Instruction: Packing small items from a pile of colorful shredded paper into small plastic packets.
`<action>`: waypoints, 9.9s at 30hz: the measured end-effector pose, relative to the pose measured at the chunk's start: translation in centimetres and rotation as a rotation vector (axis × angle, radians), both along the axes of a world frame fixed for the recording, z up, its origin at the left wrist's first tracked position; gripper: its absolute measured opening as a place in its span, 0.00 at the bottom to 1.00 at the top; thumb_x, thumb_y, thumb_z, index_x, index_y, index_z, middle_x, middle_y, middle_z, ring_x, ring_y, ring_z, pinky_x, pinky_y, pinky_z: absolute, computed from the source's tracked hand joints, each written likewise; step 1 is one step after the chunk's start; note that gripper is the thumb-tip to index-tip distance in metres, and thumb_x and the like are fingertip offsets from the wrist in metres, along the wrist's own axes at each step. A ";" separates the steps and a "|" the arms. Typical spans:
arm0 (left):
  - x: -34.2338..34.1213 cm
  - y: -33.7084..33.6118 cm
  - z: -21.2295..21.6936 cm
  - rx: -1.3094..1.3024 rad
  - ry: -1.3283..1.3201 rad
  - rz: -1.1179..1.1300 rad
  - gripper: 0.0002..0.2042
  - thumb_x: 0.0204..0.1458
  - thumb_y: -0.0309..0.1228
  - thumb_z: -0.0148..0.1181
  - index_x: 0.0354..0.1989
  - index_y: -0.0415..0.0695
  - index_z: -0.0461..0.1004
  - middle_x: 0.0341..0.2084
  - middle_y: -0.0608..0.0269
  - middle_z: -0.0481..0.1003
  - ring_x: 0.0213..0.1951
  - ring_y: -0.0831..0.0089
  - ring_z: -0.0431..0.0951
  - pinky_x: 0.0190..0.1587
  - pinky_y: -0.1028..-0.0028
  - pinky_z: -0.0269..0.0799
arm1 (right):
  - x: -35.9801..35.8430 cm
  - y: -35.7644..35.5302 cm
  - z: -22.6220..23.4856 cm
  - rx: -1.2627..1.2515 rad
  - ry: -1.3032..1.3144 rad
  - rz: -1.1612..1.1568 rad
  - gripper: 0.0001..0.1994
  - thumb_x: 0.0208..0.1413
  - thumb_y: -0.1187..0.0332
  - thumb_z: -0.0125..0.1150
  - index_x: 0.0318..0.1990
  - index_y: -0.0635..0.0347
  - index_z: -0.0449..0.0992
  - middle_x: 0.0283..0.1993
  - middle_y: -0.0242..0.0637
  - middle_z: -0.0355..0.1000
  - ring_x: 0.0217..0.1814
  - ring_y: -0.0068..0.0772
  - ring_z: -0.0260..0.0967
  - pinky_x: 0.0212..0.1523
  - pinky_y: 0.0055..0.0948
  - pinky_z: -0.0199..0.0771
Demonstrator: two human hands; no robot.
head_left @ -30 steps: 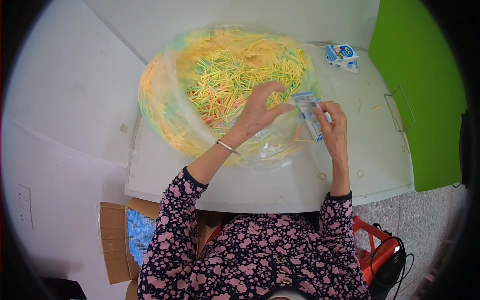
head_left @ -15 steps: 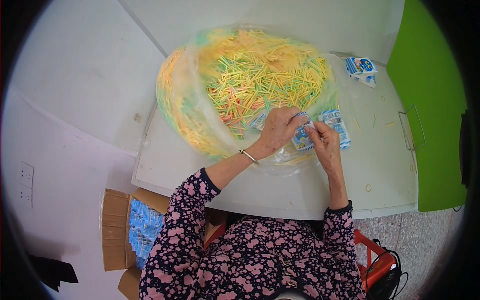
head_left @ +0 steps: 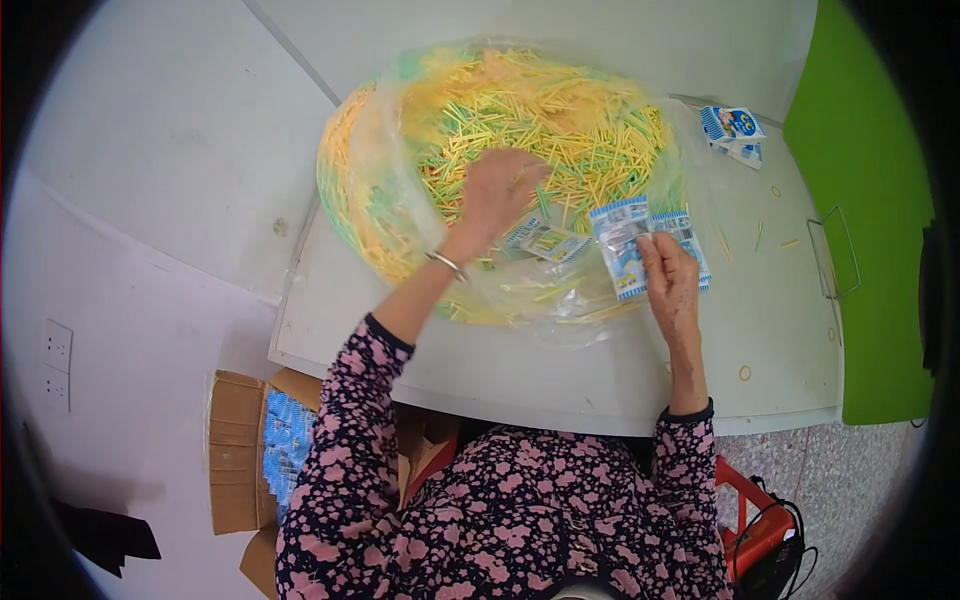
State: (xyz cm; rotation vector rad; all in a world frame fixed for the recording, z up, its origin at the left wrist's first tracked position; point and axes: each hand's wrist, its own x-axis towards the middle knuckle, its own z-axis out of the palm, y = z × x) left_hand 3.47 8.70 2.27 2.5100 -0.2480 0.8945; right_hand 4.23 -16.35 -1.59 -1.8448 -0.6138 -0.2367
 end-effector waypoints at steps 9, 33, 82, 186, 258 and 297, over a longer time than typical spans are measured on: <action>0.8 6.3 -2.8 0.721 0.322 0.255 0.25 0.34 0.43 0.61 0.43 0.43 0.70 0.48 0.53 0.60 0.51 0.55 0.57 0.47 0.51 0.51 | 0.2 0.1 -0.1 0.095 0.050 -0.036 0.13 0.59 0.67 0.50 0.24 0.64 0.64 0.17 0.27 0.55 0.21 0.16 0.47 0.21 0.21 0.50; 2.7 7.1 -5.6 0.783 0.104 0.268 0.15 0.38 0.28 0.56 0.37 0.40 0.68 0.49 0.53 0.61 0.56 0.56 0.57 0.53 0.43 0.46 | 0.7 0.3 -0.8 0.135 0.055 -0.030 0.13 0.58 0.69 0.50 0.23 0.64 0.62 0.17 0.29 0.54 0.20 0.18 0.46 0.20 0.23 0.50; 7.2 -4.5 -1.8 -1.712 0.365 -0.324 0.05 0.56 0.25 0.48 0.36 0.36 0.65 0.29 0.54 0.72 0.34 0.61 0.75 0.37 0.66 0.74 | 6.2 3.7 0.1 0.904 0.547 0.072 0.06 0.54 0.68 0.58 0.30 0.61 0.74 0.27 0.24 0.70 0.28 0.11 0.64 0.33 0.15 0.63; -4.0 1.8 -5.9 0.060 0.324 0.006 0.10 0.45 0.32 0.60 0.29 0.39 0.67 0.18 0.58 0.69 0.22 0.65 0.70 0.27 0.71 0.65 | 2.1 7.2 -3.0 -0.558 -0.327 0.136 0.20 0.37 0.57 0.68 0.36 0.58 0.73 0.39 0.36 0.65 0.47 0.39 0.58 0.47 0.39 0.50; 9.8 2.7 -2.9 0.032 0.105 0.084 0.09 0.38 0.35 0.57 0.21 0.42 0.75 0.19 0.54 0.74 0.26 0.58 0.75 0.30 0.66 0.70 | 4.3 2.8 -0.2 0.323 0.613 0.483 0.14 0.52 0.60 0.60 0.35 0.63 0.76 0.30 0.30 0.73 0.27 0.15 0.65 0.27 0.19 0.66; -0.1 7.8 -0.5 0.145 0.187 0.353 0.17 0.41 0.32 0.63 0.42 0.42 0.72 0.39 0.54 0.70 0.41 0.61 0.68 0.42 0.66 0.63 | 4.9 -3.4 -2.5 -0.756 0.078 -0.540 0.18 0.42 0.56 0.64 0.34 0.61 0.75 0.42 0.38 0.67 0.47 0.44 0.60 0.45 0.43 0.61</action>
